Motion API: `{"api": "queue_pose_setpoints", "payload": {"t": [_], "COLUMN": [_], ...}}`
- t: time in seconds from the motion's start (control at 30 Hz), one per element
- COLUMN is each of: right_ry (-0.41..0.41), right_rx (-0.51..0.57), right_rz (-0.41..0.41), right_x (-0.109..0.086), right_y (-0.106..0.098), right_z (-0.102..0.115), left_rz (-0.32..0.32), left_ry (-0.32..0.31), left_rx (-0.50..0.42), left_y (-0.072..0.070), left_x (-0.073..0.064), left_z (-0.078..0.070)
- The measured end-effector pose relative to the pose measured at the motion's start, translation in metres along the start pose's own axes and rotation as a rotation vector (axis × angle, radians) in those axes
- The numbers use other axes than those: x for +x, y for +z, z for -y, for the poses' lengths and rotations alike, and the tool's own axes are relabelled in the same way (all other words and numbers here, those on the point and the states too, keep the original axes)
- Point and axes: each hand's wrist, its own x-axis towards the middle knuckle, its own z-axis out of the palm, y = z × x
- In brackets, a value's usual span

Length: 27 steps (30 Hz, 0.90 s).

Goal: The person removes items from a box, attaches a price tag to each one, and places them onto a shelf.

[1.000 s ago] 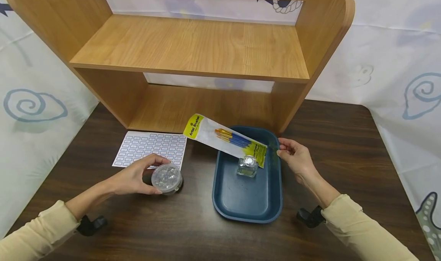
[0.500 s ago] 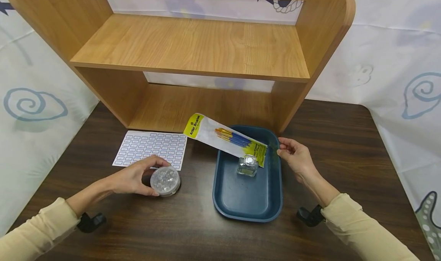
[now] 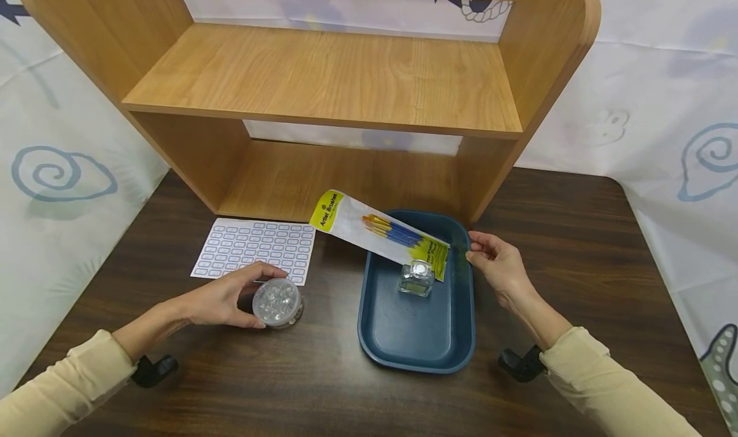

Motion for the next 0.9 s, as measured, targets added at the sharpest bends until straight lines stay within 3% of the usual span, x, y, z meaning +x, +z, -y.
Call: {"api": "queue_pose_setpoints", "payload": {"t": [0.13,0.2,0.27,0.33,0.43,0.53,0.63,0.9], "right_ry": [0.005,0.005,0.002,-0.002,-0.004,-0.006,-0.011,0.003], "right_rx": [-0.007,-0.009,-0.016,-0.025,-0.026,-0.011,0.000,0.003], "right_rz": [0.005,0.005,0.003,-0.001,-0.004,-0.003,-0.005,0.000], "right_x": [0.000,0.000,0.000,0.000,-0.001,-0.002,-0.002,-0.001], "right_y": [0.000,0.000,0.000,-0.001,-0.001,-0.001,-0.001,0.000], "right_z": [0.001,0.001,0.001,0.000,0.000,-0.001,-0.001,0.000], "left_rz": [-0.009,-0.060,-0.159,-0.293,-0.487,-0.603,-0.643,-0.610], "left_ry": [0.007,-0.007,-0.043,-0.115,-0.283,-0.437,-0.530,-0.668], "left_rx": [0.004,0.017,0.037,0.090,0.195,0.290,0.345,0.426], "left_y": [-0.003,-0.006,-0.012,-0.021,-0.037,-0.054,-0.066,-0.079], "left_x": [-0.001,-0.001,0.000,0.001,-0.001,-0.005,-0.009,-0.010], "left_z": [-0.003,-0.004,-0.005,-0.004,-0.002,0.003,0.009,0.029]}}
